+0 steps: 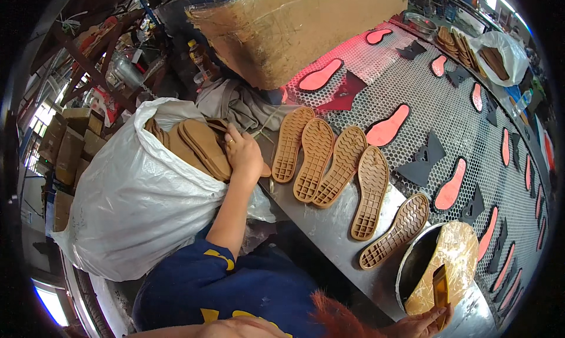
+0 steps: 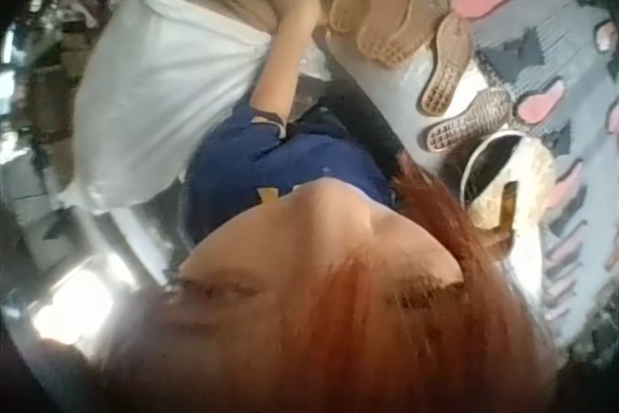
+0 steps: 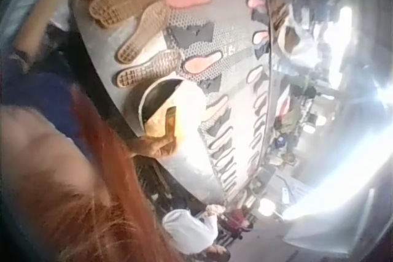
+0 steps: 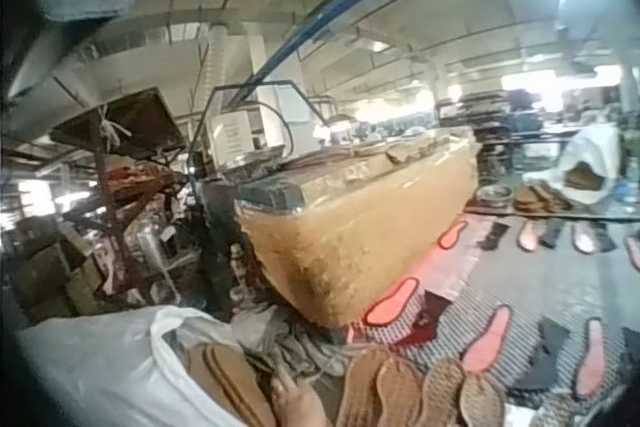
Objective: The person applies a dark adhesive to the textured surface of brown shoe soles using a yellow plastic scraper. They repeatedly dip the scraper into a metal container to gather the substance and spread it across the sole's grooves. The person handles the soles one at a time, occasionally wiping the surface with a white cloth before continuing the application process.
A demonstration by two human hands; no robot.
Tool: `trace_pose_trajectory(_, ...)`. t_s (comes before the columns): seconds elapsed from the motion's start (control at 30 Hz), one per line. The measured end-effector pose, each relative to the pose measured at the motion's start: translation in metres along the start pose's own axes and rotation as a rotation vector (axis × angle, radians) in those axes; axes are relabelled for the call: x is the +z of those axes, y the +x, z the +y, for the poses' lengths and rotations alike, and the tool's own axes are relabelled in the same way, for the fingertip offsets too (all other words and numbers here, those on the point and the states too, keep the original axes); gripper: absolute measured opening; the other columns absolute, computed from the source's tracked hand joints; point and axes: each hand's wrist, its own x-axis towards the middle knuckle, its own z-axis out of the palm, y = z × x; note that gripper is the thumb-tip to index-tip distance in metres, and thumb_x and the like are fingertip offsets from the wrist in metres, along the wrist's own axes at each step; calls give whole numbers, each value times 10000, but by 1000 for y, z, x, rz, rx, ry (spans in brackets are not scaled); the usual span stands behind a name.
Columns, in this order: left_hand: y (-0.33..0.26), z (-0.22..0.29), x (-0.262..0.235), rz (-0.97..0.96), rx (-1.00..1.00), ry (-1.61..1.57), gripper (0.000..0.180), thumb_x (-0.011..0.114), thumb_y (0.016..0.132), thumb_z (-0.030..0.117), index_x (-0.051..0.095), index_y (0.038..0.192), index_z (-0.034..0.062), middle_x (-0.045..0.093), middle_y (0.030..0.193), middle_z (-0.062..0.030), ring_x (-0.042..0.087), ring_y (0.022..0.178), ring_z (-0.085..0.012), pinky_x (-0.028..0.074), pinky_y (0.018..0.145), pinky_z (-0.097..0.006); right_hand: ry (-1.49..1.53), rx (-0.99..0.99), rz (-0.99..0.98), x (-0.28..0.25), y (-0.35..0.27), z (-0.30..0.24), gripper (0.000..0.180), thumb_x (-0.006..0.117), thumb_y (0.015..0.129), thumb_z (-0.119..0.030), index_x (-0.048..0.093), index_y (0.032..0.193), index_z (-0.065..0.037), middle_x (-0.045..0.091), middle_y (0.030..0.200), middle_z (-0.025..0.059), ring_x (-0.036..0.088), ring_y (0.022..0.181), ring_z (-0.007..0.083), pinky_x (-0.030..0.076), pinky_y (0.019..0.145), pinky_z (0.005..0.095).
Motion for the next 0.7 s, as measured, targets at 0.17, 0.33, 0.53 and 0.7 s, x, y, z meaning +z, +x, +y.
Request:
trace_pose_trajectory(0.17,12,-7,4,-137,56,-52,253,513,856,77,599,1043,-69,410,1361,-216,530,1117,-306,419,940,-401,-21,-80,-83,-7,2,10,233,585,932,-153,571,1003,68,591,833,132,532,742,195,437,668,318)
trace_pose_trajectory(0.33,15,-10,-12,108,126,-397,199,503,845,12,579,1017,-55,449,1325,-228,531,1114,-384,417,972,-421,-48,-70,-99,-14,5,30,226,555,942,-142,574,1030,65,591,814,123,537,729,189,439,652,306)
trace_pose_trajectory(0.53,10,-58,-68,573,19,-948,483,717,772,12,539,1220,-3,594,1184,-121,596,1051,-223,472,908,-331,83,70,-103,-5,-25,22,199,532,951,-75,568,1107,43,582,1100,125,554,1027,206,429,942,319)
trace_pose_trajectory(0.7,2,-81,-96,692,249,-1237,480,669,748,-131,530,1199,-42,580,1126,-178,592,978,-234,520,814,-339,197,-18,-205,16,-56,-2,170,541,926,11,574,1092,23,598,1066,94,574,987,159,442,902,285)
